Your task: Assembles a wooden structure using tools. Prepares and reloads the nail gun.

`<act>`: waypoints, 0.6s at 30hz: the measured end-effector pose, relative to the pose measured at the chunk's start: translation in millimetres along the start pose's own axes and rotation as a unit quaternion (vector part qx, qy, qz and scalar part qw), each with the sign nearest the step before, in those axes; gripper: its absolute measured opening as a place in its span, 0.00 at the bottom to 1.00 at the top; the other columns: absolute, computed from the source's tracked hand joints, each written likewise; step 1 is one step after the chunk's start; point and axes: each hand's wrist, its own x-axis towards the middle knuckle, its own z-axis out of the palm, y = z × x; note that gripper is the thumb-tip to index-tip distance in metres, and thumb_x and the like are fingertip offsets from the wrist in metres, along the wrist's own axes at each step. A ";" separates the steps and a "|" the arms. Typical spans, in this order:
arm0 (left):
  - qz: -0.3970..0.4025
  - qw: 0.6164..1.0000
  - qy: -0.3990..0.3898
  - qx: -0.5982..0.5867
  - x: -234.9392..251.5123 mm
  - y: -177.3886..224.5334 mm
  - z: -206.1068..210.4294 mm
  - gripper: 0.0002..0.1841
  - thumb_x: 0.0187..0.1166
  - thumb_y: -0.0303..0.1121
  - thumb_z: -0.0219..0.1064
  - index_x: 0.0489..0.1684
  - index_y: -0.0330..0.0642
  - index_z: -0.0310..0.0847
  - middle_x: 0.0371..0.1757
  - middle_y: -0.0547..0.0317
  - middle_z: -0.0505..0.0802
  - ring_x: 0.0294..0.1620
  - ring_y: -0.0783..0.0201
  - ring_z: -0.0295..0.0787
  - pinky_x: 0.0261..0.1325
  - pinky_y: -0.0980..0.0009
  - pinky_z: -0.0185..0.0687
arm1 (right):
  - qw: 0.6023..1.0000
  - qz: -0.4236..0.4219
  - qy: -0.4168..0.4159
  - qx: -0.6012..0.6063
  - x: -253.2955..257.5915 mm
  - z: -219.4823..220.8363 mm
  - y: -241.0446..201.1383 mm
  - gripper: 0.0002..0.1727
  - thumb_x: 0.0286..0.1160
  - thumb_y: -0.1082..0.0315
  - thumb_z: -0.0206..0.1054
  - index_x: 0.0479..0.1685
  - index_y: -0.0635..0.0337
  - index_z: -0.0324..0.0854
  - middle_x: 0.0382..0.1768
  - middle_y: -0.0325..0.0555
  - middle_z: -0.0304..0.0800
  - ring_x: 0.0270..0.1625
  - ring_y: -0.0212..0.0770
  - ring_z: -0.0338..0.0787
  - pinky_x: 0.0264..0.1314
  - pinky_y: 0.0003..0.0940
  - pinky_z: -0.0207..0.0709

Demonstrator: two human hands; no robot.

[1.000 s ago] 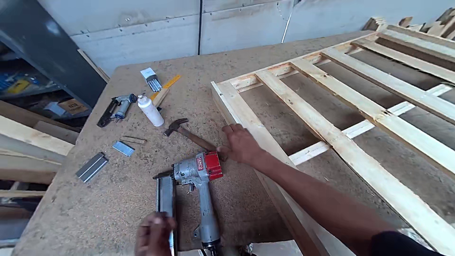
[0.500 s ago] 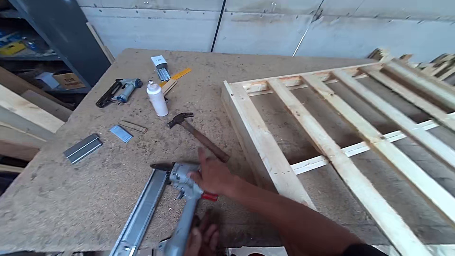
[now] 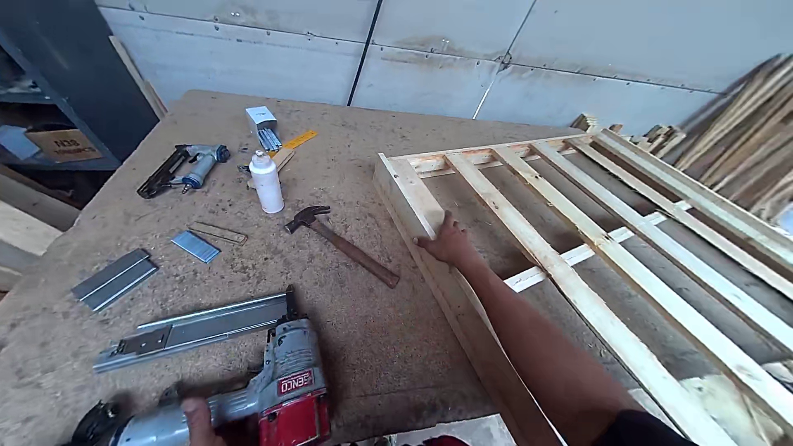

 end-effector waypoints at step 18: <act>0.155 0.747 -0.628 0.151 110.8 53.8 116.9 0.08 0.69 0.38 0.79 0.35 0.55 0.83 0.36 0.63 0.91 0.48 0.54 0.92 0.69 0.45 0.85 | 0.997 0.030 0.071 0.002 -172.9 27.2 85.8 0.71 0.44 0.25 0.80 0.92 0.54 0.52 0.71 0.64 0.80 0.73 0.69 0.80 0.73 0.76 0.66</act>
